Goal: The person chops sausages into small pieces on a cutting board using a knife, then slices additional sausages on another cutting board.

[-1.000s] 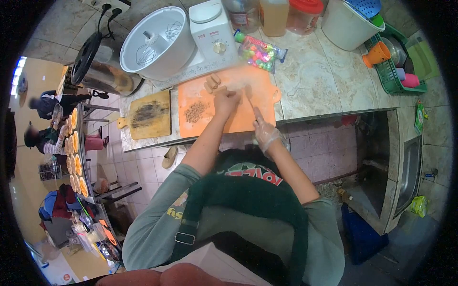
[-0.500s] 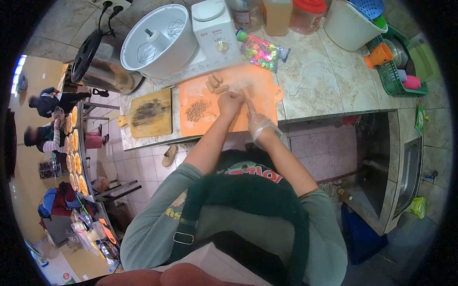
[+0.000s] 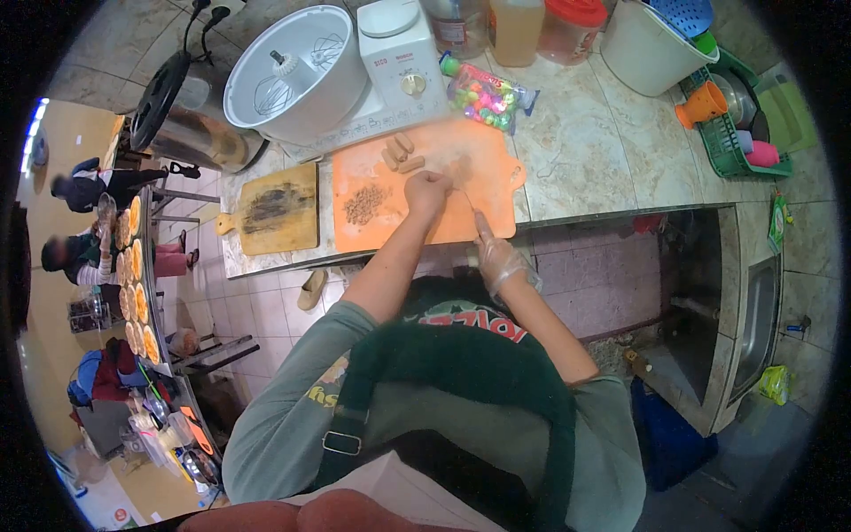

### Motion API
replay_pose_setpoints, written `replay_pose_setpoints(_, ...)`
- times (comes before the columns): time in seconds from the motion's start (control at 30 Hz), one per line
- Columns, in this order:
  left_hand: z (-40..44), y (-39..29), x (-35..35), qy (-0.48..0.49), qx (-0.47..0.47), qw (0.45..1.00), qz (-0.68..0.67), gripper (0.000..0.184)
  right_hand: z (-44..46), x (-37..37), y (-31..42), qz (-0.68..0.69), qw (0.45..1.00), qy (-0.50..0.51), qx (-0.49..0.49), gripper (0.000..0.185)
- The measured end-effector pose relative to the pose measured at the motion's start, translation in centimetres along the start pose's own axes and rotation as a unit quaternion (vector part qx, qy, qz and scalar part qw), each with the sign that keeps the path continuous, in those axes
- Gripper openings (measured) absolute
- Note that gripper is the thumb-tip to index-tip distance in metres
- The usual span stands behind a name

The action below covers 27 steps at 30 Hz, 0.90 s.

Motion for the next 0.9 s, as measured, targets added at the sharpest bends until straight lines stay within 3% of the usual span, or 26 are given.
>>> replay_pose_setpoints(0.37, -0.3, -0.7, -0.3, -0.004, 0.02, 0.999, 0.046, 0.017, 4.9, -0.6, 2.6, 0.041, 0.993, -0.083, -0.074, 0.047)
replay_pose_setpoints(0.5, -0.3, -0.4, -0.1, -0.003, 0.008, 1.0, 0.004, 0.016, 4.1, -0.9, 2.5, 0.052, 0.996, -0.034, -0.065, 0.05)
replay_pose_setpoints(0.57, -0.2, -0.1, -0.2, -0.019, 0.013, 0.998, 0.051, 0.016, 3.1, 0.2, 1.2, 0.021, 1.0, 0.009, -0.003, 0.051)
replay_pose_setpoints(0.9, 0.1, 0.4, -0.1, -0.018, 0.023, 0.998, 0.056, 0.018, 0.0, -0.3, 0.3, 0.044, 0.999, -0.018, -0.021, 0.05)
Point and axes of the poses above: each hand's wrist, its own z-axis towards the middle knuckle, its own x-axis out of the palm, y = z × x, the point moved 6 cm from there along z, towards the middle knuckle, and after that the axes turned 2 degrees about y, right-handed, at the moved point
